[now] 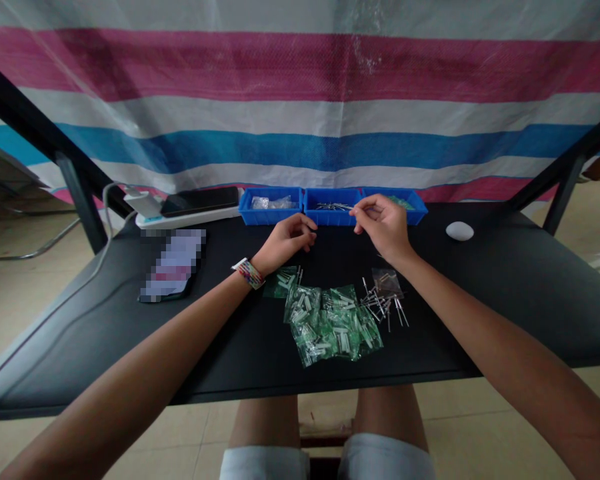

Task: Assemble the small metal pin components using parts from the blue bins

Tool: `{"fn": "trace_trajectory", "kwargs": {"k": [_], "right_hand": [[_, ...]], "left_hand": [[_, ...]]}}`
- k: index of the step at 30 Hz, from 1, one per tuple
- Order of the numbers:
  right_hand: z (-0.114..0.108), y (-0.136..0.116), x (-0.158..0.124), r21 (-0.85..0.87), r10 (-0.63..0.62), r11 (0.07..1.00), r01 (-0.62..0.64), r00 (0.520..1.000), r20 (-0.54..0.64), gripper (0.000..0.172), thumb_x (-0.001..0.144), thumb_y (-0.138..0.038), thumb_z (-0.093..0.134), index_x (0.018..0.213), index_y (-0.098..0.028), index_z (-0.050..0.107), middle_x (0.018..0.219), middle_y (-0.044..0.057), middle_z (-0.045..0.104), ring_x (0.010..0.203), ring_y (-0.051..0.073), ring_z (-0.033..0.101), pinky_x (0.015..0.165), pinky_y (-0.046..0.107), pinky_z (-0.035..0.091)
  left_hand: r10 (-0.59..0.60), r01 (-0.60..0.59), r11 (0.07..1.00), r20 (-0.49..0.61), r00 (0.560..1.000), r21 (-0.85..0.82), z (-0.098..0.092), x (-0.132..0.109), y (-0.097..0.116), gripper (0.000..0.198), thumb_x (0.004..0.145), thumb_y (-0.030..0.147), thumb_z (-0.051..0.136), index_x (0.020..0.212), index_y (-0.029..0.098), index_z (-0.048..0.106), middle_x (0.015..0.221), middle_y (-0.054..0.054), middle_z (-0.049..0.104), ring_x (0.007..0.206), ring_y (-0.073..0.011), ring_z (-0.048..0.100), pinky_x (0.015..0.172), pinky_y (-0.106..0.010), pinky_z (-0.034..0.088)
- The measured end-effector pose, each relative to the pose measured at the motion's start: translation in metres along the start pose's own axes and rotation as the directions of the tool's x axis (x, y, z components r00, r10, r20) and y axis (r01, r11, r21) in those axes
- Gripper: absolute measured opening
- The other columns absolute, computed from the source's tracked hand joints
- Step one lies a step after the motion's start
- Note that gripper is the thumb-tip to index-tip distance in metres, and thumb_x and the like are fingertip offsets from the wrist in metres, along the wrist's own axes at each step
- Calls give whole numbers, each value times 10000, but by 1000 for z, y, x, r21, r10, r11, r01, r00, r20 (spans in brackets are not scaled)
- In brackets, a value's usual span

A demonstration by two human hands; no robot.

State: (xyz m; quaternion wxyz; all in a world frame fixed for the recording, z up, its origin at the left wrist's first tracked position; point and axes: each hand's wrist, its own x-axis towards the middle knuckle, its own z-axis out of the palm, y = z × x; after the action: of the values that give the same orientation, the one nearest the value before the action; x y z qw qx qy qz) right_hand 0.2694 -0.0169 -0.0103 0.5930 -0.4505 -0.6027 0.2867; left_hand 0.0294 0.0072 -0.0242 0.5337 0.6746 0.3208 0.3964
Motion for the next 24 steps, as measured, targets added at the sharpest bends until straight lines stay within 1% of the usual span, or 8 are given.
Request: {"fn": "trace_trajectory", "kwargs": {"k": [3,5,10,15,17,20,22,24], "right_hand": [[-12,-1,14,-145,-116,986,88,973,-202,279,904,-507,733,923,-248,630,856,47,710,638,174,665,584,321,545],[-17,2,22,-222,-161,969,108,958,-236,258,938,-497,698,986,-248,650,872,51,700,670,191,677,602,325,534],[-11,10,19,-384,-195,906,178,981,-7,127,929,-322,681,952,-213,741,1112,98,732,633,171,601,665,363,516],[8,0,-10,-368,-244,870,327,936,255,179,951,-185,588,975,-211,763,1087,76,736,628,155,556,661,353,489],[17,-8,-21,-322,-246,864,386,883,400,188,946,-159,590,974,-223,765,1032,60,734,731,182,619,732,357,517],[29,-18,-36,-222,-269,846,486,746,609,218,937,-119,605,996,-241,776,1016,53,737,970,232,657,919,399,536],[34,-22,-43,-188,-267,830,526,670,693,249,945,-97,600,1023,-240,788,1035,63,735,1042,244,637,961,414,532],[37,-24,-47,-192,-251,815,547,632,733,258,958,-88,592,1027,-228,797,1046,77,731,1034,245,623,937,408,537]], "left_hand": [[-23,23,1000,-3,1000,-11,0,0,2,155,845,183,705,979,149,635,708,15,644,585,-98,618,576,-208,499],[-31,31,999,-5,999,-16,0,0,2,139,845,173,695,969,145,640,706,12,645,579,-98,618,572,-207,496],[-40,40,999,-5,999,-24,0,1,1,131,845,169,692,966,141,649,702,7,648,583,-99,616,578,-206,498],[-30,30,999,-6,1000,-22,-1,1,0,124,849,179,682,963,143,653,708,2,656,581,-103,619,583,-214,501],[-22,22,1000,-6,1000,-23,-1,1,0,119,849,170,668,964,143,652,711,4,655,582,-103,620,582,-215,497],[-9,8,1000,-14,1000,-30,0,0,-1,103,858,144,637,961,148,648,711,6,653,589,-99,615,592,-213,497],[-2,1,1000,-19,1000,-25,0,0,-1,87,874,137,623,957,148,649,708,4,651,595,-96,609,600,-210,496],[4,-4,1000,-23,1000,-15,-1,0,-2,76,891,139,615,958,145,651,709,0,651,602,-96,607,609,-210,496]]}}
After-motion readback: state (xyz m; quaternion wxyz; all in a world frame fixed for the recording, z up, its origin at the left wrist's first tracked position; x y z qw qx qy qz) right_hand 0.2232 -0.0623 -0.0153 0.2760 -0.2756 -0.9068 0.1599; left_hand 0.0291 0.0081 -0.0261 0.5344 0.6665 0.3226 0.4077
